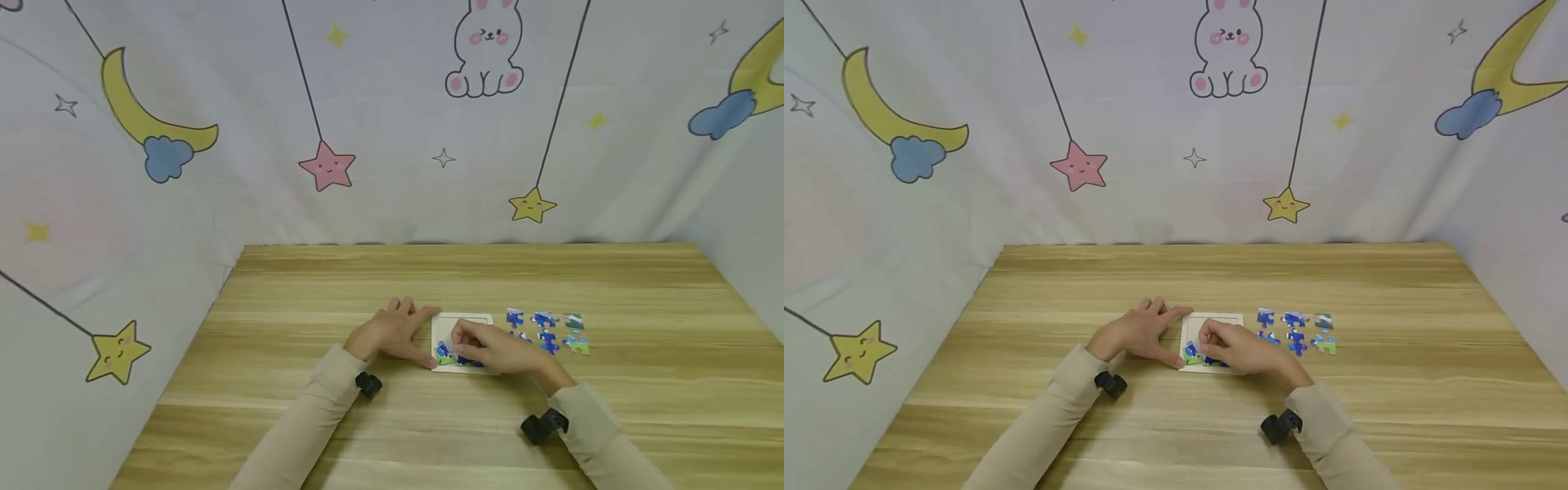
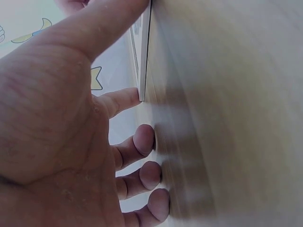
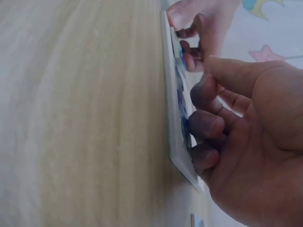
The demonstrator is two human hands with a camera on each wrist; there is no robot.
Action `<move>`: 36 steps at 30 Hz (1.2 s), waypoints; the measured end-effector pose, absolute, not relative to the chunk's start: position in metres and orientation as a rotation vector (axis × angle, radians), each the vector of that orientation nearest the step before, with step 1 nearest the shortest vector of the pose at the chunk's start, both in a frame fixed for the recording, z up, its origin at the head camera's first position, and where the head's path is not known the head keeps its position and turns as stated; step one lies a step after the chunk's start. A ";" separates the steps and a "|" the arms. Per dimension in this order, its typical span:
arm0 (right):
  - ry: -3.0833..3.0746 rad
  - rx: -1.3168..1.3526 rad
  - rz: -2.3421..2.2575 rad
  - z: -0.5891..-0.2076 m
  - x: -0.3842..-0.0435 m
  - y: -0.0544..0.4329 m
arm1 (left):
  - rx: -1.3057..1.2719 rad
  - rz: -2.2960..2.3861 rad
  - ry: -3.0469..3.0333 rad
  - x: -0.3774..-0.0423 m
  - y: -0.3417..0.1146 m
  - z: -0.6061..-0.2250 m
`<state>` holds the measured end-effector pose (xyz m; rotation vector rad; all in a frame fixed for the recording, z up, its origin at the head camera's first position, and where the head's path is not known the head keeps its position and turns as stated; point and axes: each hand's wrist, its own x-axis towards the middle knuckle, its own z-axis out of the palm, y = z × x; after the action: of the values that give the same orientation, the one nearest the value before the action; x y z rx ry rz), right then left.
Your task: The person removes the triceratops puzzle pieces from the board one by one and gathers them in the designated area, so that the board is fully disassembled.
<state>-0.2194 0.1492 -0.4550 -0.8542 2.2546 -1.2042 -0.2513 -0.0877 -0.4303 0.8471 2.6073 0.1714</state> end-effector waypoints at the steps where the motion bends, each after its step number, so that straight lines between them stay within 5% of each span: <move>1: 2.265 -0.862 -1.198 -0.455 -0.219 0.149 | 0.846 0.172 2.607 -0.251 -0.087 -0.430; 36: 2.410 -0.775 -1.201 -0.448 -0.212 0.154 | 0.848 0.177 2.625 -0.251 -0.087 -0.434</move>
<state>-0.2125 0.1536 -0.4482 -0.7745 2.4104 -1.2014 -0.2510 -0.0874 -0.4339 0.8478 2.6248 0.1774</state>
